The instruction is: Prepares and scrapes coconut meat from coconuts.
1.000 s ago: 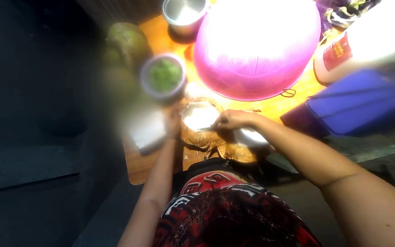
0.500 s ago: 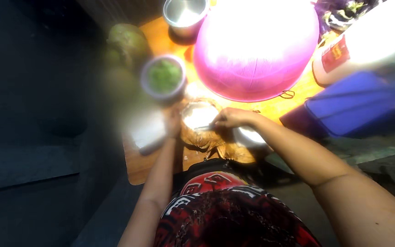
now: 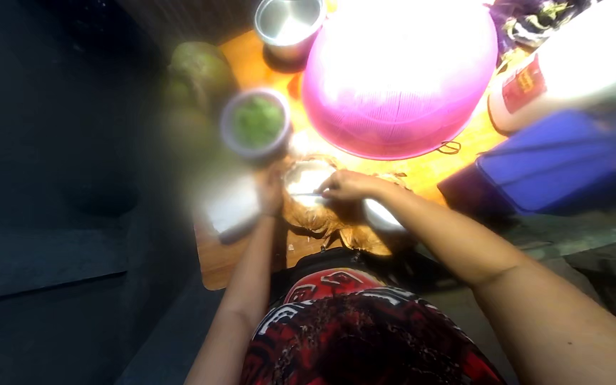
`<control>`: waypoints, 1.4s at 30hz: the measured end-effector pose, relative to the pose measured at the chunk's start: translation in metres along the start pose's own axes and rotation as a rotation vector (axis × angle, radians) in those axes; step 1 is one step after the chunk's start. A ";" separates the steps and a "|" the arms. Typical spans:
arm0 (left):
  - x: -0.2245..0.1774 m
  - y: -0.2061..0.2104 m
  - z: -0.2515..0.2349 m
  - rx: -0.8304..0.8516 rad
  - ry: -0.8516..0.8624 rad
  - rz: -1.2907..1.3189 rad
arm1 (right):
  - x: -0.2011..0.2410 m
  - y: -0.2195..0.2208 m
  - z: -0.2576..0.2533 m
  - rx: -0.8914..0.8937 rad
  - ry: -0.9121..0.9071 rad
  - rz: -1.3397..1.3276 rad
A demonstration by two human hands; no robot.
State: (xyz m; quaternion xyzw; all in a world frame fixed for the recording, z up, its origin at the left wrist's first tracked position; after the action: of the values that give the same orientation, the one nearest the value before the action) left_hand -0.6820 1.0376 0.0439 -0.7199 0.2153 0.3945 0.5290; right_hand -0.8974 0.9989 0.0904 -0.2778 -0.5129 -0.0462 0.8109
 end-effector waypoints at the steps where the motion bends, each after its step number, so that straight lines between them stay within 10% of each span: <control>1: 0.001 -0.001 0.000 0.003 0.000 -0.020 | 0.001 0.003 0.003 0.021 0.019 0.001; 42: 0.000 0.002 0.000 0.001 0.000 0.001 | 0.020 -0.025 -0.011 0.171 0.160 0.280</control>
State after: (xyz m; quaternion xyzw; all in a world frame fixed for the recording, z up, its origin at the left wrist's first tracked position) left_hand -0.6832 1.0369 0.0429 -0.7195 0.2157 0.3947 0.5292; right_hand -0.8879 0.9768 0.1137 -0.2719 -0.4050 0.0887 0.8684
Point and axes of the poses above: each hand's wrist, its own z-axis away from the middle knuckle, its own y-axis out of the palm, x = y × z, the point moved 4 cm from there along -z, towards the middle knuckle, and after that the axes turned 13 degrees about -z, right-handed, at the moved point
